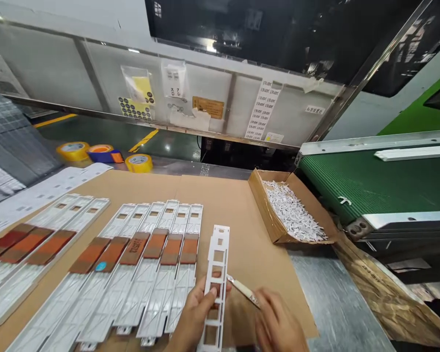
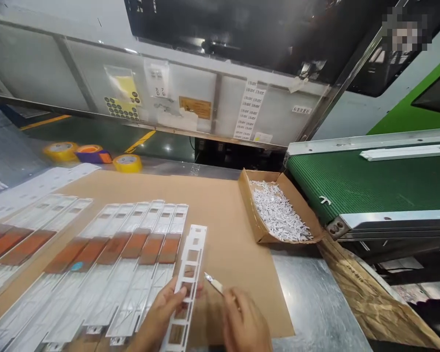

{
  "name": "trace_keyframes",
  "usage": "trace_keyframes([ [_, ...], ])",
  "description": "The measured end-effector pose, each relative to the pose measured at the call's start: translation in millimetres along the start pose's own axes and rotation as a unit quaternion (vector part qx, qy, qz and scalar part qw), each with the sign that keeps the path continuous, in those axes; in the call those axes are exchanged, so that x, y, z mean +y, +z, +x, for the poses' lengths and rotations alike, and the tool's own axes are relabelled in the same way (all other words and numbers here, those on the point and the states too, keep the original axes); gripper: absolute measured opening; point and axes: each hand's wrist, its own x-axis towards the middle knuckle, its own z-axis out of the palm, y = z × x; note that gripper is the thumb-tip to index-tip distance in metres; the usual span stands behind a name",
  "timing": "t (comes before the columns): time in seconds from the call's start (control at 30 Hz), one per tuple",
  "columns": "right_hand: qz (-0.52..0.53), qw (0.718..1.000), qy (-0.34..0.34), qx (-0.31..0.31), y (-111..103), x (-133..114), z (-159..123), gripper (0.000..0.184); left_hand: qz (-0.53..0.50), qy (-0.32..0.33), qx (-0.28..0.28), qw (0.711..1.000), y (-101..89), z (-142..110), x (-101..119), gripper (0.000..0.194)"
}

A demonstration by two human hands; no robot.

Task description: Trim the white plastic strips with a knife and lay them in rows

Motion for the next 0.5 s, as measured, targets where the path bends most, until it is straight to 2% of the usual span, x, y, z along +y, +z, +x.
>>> trace_keyframes([
  [0.07, -0.027, 0.994, 0.098, 0.044, 28.7, 8.7, 2.9, 0.03, 0.004, -0.004, 0.003, 1.0, -3.4, -4.6, -7.6, 0.056],
  [0.1, -0.037, 0.99, 0.125, 0.055, 41.6, 11.0, 4.1, 0.029, 0.004, -0.005, 0.008, 1.0, -3.0, -6.8, -9.8, 0.059],
  [0.2, -0.047, 0.987, 0.146, 0.047, 69.0, 12.4, 6.0, 0.025, 0.011, -0.012, 0.012, 1.0, 0.9, -12.2, -12.0, 0.061],
  [0.3, -0.044, 0.984, 0.171, 0.033, 78.2, 12.2, 6.1, 0.024, 0.011, -0.014, 0.005, 1.0, 1.6, -15.3, -12.7, 0.058],
  [0.5, 0.0, 0.978, 0.208, 0.018, 77.1, 12.8, 6.3, 0.028, 0.017, -0.015, -0.025, 0.999, -3.6, -17.3, -19.5, 0.049],
])
